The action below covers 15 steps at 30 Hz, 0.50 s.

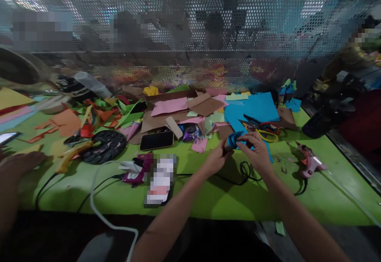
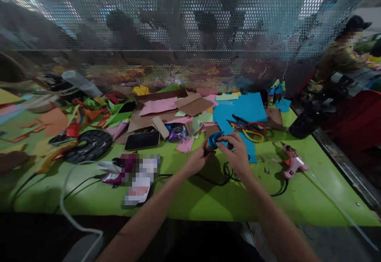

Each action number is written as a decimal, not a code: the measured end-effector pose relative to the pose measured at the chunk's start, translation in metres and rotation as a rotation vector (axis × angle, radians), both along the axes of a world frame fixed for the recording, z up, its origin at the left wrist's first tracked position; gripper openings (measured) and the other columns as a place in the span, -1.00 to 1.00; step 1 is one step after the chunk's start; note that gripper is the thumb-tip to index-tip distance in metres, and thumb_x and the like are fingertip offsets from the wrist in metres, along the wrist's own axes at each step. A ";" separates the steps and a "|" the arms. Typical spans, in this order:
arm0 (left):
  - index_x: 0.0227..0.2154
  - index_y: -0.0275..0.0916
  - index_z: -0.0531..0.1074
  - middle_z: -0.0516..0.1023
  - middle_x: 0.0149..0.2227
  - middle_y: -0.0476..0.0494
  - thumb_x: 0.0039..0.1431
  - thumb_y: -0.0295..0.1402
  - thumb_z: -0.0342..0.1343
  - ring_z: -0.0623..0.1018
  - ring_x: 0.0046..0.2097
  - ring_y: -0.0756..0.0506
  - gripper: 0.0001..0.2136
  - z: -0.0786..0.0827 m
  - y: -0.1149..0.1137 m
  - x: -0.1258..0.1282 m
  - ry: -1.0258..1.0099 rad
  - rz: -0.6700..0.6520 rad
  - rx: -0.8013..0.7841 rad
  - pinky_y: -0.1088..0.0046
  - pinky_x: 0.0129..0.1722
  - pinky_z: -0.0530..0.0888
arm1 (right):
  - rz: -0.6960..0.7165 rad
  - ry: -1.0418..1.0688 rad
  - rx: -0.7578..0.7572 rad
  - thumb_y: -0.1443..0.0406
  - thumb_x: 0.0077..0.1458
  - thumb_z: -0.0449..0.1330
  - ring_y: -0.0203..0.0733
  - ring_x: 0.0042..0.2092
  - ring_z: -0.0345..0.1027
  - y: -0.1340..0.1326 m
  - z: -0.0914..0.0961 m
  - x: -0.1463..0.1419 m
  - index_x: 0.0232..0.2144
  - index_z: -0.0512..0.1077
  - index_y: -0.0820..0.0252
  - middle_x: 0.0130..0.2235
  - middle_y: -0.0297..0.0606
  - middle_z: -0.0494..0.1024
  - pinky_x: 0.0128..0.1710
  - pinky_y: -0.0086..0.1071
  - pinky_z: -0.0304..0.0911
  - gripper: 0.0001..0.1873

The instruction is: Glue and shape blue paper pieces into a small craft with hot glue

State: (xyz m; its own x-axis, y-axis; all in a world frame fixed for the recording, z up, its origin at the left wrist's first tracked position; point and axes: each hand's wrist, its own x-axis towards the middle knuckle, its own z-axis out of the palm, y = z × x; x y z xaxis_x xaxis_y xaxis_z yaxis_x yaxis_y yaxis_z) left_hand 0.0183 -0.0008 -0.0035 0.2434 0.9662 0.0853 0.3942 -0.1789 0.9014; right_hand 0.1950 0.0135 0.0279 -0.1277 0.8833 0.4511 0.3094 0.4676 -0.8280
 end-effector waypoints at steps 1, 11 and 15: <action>0.02 -0.23 0.26 0.54 -0.19 -0.16 0.20 -0.28 0.05 0.53 -0.15 -0.18 -0.66 0.002 -0.001 0.000 0.029 -0.007 -0.002 0.32 -0.13 0.42 | 0.007 -0.007 -0.005 0.20 0.10 0.27 -0.20 -0.28 0.32 0.000 -0.001 0.000 -0.33 0.55 0.12 -0.26 -0.23 0.42 -0.40 -0.37 0.28 -0.86; 0.09 -0.26 0.24 0.52 -0.03 -0.21 0.29 -0.15 -0.04 0.50 -0.04 -0.15 -0.60 0.002 -0.002 0.000 -0.071 -0.074 0.042 0.32 0.00 0.41 | 0.011 -0.010 0.001 0.25 0.10 0.27 -0.19 -0.28 0.30 0.002 -0.005 -0.003 -0.47 0.47 0.16 -0.33 -0.27 0.39 -0.37 -0.36 0.25 -0.86; 0.09 -0.27 0.25 0.54 -0.09 -0.19 0.29 -0.14 -0.04 0.51 -0.10 -0.15 -0.59 0.001 -0.001 0.001 -0.054 -0.037 0.017 0.33 -0.07 0.43 | -0.015 -0.010 0.023 0.28 0.09 0.29 -0.27 -0.39 0.22 0.000 0.000 -0.002 -0.36 0.50 0.15 -0.31 -0.30 0.40 -0.42 -0.37 0.21 -0.93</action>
State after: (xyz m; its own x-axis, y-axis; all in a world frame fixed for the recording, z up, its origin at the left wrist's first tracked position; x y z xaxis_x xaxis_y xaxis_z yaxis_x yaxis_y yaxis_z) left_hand 0.0190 -0.0018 -0.0029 0.2737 0.9548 0.1157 0.3376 -0.2080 0.9180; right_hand 0.1934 0.0131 0.0281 -0.1195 0.8745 0.4701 0.3249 0.4818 -0.8138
